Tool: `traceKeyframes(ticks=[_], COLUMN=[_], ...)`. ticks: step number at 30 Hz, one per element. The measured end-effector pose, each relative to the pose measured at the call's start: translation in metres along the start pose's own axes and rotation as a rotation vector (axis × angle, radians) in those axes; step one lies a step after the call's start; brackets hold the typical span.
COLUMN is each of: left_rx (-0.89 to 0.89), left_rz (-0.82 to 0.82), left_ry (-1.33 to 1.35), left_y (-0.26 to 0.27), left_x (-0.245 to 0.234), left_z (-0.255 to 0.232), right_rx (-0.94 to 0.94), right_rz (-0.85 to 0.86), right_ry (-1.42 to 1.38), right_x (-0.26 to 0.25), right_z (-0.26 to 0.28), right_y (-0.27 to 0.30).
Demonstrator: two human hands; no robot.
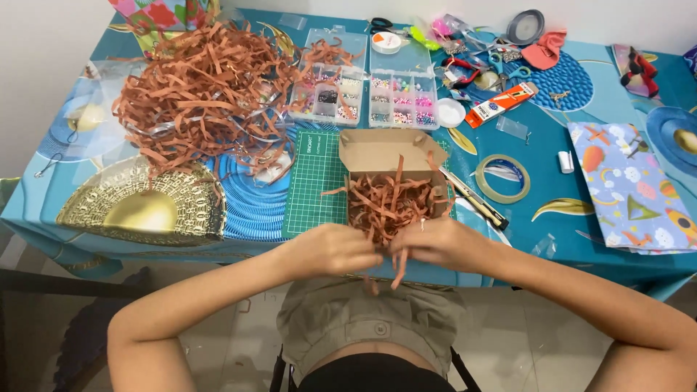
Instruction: Folding a small cardboard box, filling it with shredded paper, and placing jewelry inside for packaging.
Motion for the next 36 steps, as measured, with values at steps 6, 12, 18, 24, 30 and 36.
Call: traceKeyframes(ticks=[6, 12, 18, 24, 30, 36], left_rx=[-0.947, -1.003, -0.830, -0.520, -0.913, -1.110], left_rz=[0.157, 0.478, 0.475, 0.866, 0.144, -0.113], left_ry=[0.711, 0.430, 0.244, 0.017, 0.377, 0.476], left_y=[-0.021, -0.026, -0.050, -0.041, -0.014, 0.044], left_x=[-0.008, 0.026, -0.013, -0.027, -0.072, -0.014], left_z=[0.030, 0.047, 0.041, 0.047, 0.050, 0.048], right_rx=[0.667, 0.757, 0.489, 0.341, 0.534, 0.845], right_rz=[-0.061, -0.028, -0.144, 0.204, -0.254, -0.249], right_ry=[-0.521, -0.630, -0.177, 0.133, -0.179, -0.172], right_x=[0.000, 0.006, -0.004, -0.045, -0.063, 0.000], right_z=[-0.019, -0.020, -0.021, 0.001, 0.002, -0.024], right_y=[-0.004, -0.014, 0.000, -0.011, 0.034, 0.071])
Point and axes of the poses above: each hand's wrist, its own y-axis away from the middle knuckle, its own x-axis out of the palm, z = x × y, the point moved 1 cm from there along -y, towards the middle knuckle, and after that the axes turned 6 degrees about z, right-handed, at the moved point
